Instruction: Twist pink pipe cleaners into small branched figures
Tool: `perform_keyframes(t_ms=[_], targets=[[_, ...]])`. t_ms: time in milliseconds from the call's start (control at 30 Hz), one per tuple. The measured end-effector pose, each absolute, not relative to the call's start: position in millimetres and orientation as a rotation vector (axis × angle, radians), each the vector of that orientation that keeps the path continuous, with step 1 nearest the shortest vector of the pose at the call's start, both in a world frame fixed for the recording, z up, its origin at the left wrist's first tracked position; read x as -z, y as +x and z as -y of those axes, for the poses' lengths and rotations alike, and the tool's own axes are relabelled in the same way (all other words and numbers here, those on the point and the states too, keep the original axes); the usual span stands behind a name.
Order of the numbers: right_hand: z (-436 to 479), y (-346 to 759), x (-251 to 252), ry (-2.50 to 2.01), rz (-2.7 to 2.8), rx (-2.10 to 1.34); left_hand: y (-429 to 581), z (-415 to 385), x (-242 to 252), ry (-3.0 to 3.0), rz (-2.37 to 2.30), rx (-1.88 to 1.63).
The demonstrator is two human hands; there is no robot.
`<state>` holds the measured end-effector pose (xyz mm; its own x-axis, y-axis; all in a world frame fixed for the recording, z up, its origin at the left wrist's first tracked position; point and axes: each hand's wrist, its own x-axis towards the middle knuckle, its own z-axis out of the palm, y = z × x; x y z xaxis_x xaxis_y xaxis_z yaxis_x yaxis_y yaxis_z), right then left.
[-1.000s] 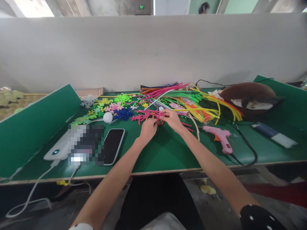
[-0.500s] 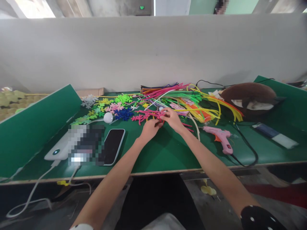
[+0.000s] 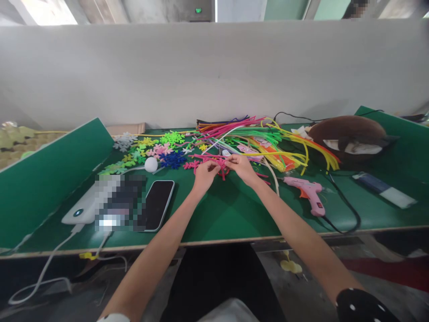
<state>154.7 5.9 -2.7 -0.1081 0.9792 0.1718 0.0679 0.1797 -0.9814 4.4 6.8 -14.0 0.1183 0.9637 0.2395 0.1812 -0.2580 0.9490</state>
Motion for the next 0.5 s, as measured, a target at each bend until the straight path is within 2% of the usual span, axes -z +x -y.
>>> perform_keyframes(t_ms=[200,500], targets=[[-3.7,150.8,2.6,-1.101,1.496,-1.066,4.9,-4.7,12.6,1.589,-1.161,-1.246],[-1.5,146.3,3.7,-1.058,1.456,-1.055,6.2,6.9,0.1,1.898,-1.41,-1.27]])
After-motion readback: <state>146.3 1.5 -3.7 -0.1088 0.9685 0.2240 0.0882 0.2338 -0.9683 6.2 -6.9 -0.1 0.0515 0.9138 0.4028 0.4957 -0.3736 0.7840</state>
